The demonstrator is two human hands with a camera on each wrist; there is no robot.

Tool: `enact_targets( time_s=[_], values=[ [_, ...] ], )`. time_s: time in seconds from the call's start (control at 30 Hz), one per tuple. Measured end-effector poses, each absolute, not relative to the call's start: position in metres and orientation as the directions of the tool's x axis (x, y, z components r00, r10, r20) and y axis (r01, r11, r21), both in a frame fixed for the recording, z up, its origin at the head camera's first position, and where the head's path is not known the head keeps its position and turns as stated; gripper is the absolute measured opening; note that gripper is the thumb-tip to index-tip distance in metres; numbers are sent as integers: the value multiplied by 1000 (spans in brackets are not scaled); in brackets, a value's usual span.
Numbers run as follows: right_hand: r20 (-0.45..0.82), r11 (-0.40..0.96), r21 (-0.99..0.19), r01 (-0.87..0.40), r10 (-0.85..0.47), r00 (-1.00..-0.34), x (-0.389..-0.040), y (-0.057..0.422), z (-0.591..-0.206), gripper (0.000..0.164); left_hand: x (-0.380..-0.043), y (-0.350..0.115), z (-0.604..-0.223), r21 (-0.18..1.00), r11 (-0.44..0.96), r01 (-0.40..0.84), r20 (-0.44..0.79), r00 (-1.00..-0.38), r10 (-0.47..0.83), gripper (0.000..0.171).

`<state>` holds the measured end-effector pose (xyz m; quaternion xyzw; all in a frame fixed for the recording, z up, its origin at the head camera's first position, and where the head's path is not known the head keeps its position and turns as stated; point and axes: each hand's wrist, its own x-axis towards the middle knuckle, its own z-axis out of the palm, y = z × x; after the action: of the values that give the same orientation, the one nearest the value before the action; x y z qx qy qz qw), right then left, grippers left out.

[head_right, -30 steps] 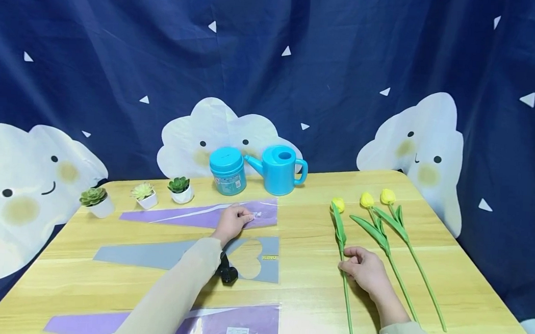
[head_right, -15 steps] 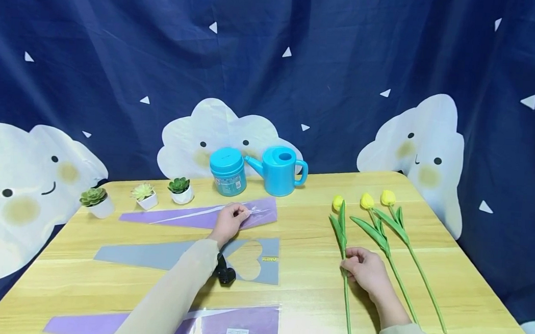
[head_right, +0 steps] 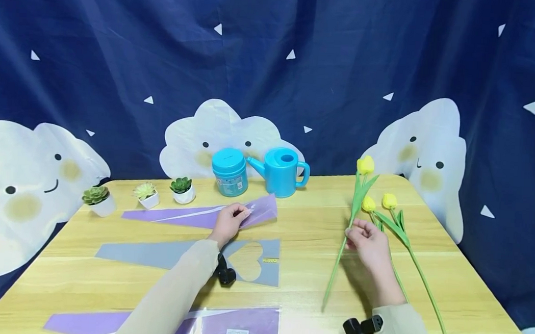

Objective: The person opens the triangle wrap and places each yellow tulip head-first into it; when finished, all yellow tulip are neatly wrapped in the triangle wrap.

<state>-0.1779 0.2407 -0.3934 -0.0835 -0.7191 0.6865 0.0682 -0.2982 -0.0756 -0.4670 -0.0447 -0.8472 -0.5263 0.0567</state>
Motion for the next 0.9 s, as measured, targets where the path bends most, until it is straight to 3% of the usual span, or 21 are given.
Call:
enact_targets(
  time_s=[0.23, 0.47, 0.7, 0.9],
  values=[
    [-45, -242, -969, -53, 379, -924, -198, 223, -380, 19, -300, -76, -469, 882, 454, 124, 136, -991, 6, 11],
    [-35, -324, -934, -151, 502, -864, -217, 214, -385, 24, -302, -75, -470, 889, 441, 120, 131, -991, 5, 11],
    [102, -381, -850, -364, 560, -822, -279, 248, -459, 32, -299, -75, -466, 894, 431, 123, 133, -991, 7, 10],
    [90, -413, -818, -399, 593, -800, -299, 247, -470, 34, -297, -75, -465, 902, 413, 122, 131, -991, 5, 10]
  ],
)
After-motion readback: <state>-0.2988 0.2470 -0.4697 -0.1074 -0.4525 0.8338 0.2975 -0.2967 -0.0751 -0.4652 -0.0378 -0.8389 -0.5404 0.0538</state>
